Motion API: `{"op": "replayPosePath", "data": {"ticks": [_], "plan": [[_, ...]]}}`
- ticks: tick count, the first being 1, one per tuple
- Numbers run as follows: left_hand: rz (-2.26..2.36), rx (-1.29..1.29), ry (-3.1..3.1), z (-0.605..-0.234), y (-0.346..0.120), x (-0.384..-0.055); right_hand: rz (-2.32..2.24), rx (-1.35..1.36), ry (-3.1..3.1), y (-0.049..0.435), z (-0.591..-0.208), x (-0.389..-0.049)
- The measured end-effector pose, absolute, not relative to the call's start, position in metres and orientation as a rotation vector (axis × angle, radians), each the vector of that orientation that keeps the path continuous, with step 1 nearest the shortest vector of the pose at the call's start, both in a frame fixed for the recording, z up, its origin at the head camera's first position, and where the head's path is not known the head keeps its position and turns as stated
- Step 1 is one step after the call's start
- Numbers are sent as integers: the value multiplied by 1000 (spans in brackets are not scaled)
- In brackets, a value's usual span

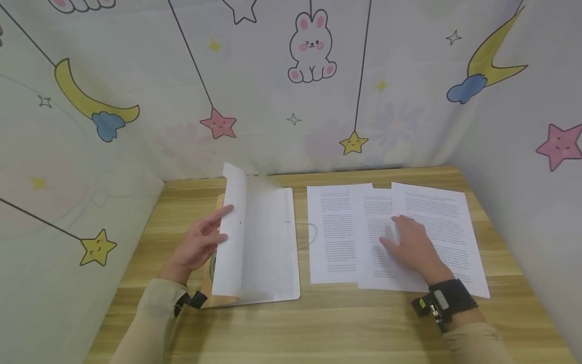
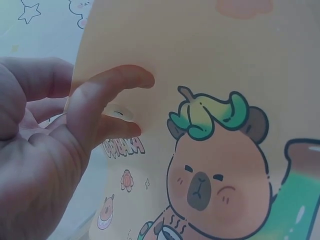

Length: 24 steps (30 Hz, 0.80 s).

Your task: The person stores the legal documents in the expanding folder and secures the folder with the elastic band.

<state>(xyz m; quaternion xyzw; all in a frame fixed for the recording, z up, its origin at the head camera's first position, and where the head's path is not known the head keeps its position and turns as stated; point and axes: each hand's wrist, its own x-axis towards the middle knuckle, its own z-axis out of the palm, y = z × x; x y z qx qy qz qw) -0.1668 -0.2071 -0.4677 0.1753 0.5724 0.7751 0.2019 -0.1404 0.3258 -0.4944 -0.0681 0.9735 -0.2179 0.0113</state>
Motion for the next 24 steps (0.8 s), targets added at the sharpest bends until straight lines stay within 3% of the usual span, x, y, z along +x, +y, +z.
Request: {"op": "replayPosePath", "data": {"ticks": [15,24], "plan": [[2155,471,1617,-467,-206,-167,-489,425,2954,410,-493,-137],[2156,468,1624,-464,-209,-167,-212,517,2756,443,-494,-135]]}}
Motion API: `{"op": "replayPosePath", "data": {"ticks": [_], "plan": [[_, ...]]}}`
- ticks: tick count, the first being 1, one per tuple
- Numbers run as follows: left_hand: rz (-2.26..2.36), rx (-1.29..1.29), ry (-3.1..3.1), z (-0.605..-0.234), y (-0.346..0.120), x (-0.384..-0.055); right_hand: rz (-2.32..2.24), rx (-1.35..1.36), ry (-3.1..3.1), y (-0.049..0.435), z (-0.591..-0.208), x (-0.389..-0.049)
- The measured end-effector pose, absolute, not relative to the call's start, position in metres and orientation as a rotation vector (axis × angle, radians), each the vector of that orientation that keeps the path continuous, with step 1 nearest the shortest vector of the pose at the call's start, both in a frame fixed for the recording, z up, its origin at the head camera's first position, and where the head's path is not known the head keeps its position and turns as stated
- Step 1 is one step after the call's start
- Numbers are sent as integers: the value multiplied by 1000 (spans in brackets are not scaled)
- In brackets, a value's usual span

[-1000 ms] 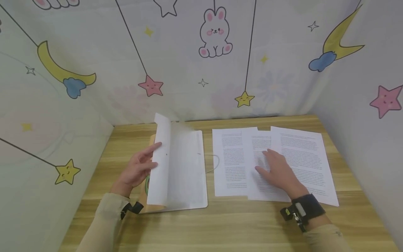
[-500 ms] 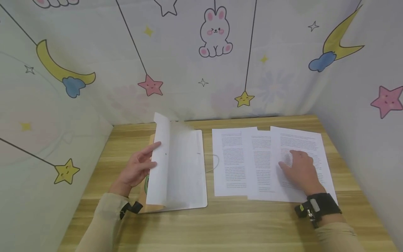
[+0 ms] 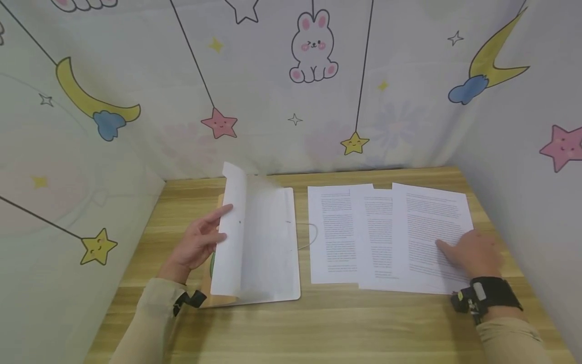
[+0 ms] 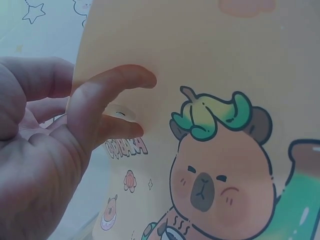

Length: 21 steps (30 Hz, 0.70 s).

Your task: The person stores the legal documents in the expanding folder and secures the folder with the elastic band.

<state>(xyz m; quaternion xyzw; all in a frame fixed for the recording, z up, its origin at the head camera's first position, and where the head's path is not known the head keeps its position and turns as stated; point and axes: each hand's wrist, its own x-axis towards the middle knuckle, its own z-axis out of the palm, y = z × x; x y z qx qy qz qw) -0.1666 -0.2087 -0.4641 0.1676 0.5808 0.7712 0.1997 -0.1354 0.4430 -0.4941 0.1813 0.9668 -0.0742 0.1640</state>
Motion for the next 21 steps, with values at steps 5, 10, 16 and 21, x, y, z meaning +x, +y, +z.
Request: {"op": "replayPosePath", "data": {"ticks": [5,10,16,21], "plan": [[2162,457,1631,-462,-209,-167,-152,479,2679,450,-496,-141],[2167,484,1617,-463,-210,-167,-207,557,2602,453,-493,-147],[2159,487,1621,-464,-211,-167,-259,629,2610,448,-488,-147],[2153,475,1624,-465,-211,-167,-293,641,2632,446,-486,-146]]}}
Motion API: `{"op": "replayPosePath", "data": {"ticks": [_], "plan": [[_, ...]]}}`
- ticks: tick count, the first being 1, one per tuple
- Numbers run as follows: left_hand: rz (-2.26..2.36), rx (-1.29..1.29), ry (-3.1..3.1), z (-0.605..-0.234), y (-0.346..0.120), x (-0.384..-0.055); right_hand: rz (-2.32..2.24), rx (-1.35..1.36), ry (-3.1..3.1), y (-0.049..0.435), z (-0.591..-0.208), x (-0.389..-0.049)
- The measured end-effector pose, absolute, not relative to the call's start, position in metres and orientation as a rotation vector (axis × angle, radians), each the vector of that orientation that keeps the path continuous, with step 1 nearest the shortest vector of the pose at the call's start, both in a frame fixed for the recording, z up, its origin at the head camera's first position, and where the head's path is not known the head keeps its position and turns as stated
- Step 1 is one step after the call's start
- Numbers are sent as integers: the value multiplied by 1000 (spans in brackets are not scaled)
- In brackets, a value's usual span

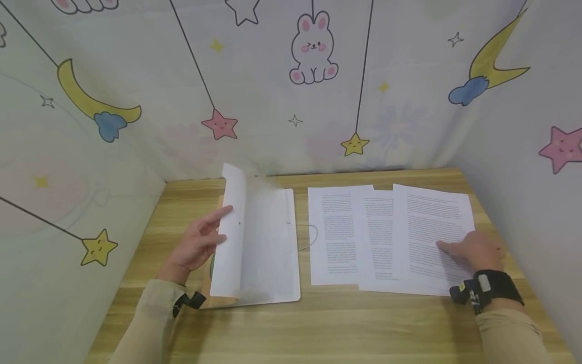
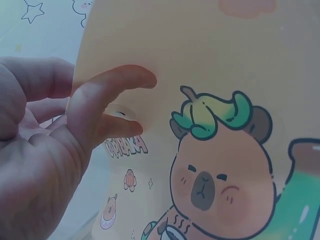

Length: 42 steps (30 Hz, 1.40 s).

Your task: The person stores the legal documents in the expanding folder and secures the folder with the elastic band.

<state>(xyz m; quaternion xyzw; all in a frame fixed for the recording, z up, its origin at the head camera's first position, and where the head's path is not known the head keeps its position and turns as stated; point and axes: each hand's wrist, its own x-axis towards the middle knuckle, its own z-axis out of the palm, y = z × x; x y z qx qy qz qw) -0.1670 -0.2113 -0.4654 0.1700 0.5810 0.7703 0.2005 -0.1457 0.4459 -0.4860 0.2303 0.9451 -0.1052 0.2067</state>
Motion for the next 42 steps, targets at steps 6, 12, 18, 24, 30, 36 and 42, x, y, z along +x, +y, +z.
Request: {"op": "replayPosePath", "data": {"ticks": [6,12,18,24,30,36,42], "plan": [[2134,469,1650,-464,-210,-167,-331,693,2618,444,-486,-148],[2076,461,1715,-460,-207,-167,-286,682,2638,442,-485,-147],[2005,443,1766,-456,-203,-168,-451,725,2635,443,-487,-145],[1992,435,1782,-454,-202,-169,-601,761,2617,445,-488,-145],[1985,439,1790,-454,-202,-169,-642,764,2610,443,-486,-145],[1981,437,1784,-455,-201,-170,-640,761,2606,444,-487,-144],[1976,437,1791,-455,-199,-170,-670,747,2635,442,-489,-144]]}}
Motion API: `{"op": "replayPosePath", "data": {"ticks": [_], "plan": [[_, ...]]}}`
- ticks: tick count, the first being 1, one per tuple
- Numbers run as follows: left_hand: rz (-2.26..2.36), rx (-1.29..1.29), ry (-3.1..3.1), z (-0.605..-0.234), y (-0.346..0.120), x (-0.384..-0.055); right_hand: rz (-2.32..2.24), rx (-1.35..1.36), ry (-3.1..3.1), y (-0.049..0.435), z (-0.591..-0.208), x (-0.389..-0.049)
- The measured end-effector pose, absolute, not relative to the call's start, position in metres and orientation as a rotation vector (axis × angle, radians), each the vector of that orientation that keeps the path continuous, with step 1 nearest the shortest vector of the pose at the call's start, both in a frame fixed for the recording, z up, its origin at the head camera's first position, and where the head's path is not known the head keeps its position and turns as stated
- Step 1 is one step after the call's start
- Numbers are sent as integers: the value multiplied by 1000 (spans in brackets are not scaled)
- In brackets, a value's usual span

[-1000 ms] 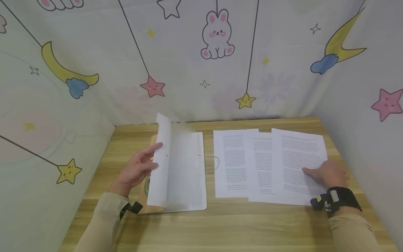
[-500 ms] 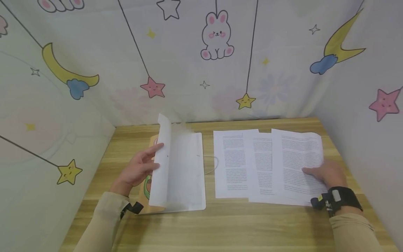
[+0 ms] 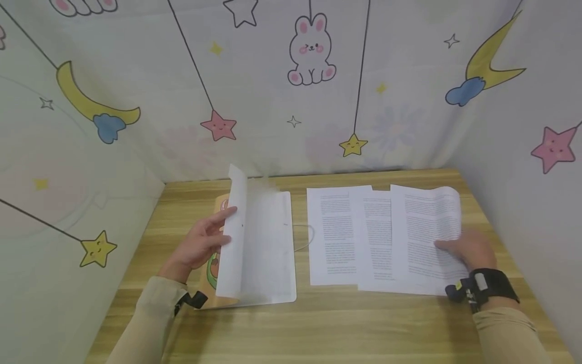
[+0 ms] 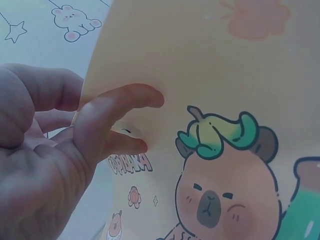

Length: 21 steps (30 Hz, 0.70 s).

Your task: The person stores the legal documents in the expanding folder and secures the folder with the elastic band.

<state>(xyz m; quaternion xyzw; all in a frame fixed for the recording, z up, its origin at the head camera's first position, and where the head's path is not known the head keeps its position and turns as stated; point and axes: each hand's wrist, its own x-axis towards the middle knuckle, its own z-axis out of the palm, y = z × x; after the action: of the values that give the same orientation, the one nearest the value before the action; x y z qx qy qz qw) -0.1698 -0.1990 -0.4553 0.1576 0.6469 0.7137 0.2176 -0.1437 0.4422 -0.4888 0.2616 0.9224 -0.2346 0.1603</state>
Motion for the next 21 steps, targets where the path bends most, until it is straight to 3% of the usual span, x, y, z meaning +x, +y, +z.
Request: {"op": "replayPosePath", "data": {"ticks": [21], "plan": [[1952,442,1815,-459,-197,-172,-775,821,2619,440,-490,-144]]}}
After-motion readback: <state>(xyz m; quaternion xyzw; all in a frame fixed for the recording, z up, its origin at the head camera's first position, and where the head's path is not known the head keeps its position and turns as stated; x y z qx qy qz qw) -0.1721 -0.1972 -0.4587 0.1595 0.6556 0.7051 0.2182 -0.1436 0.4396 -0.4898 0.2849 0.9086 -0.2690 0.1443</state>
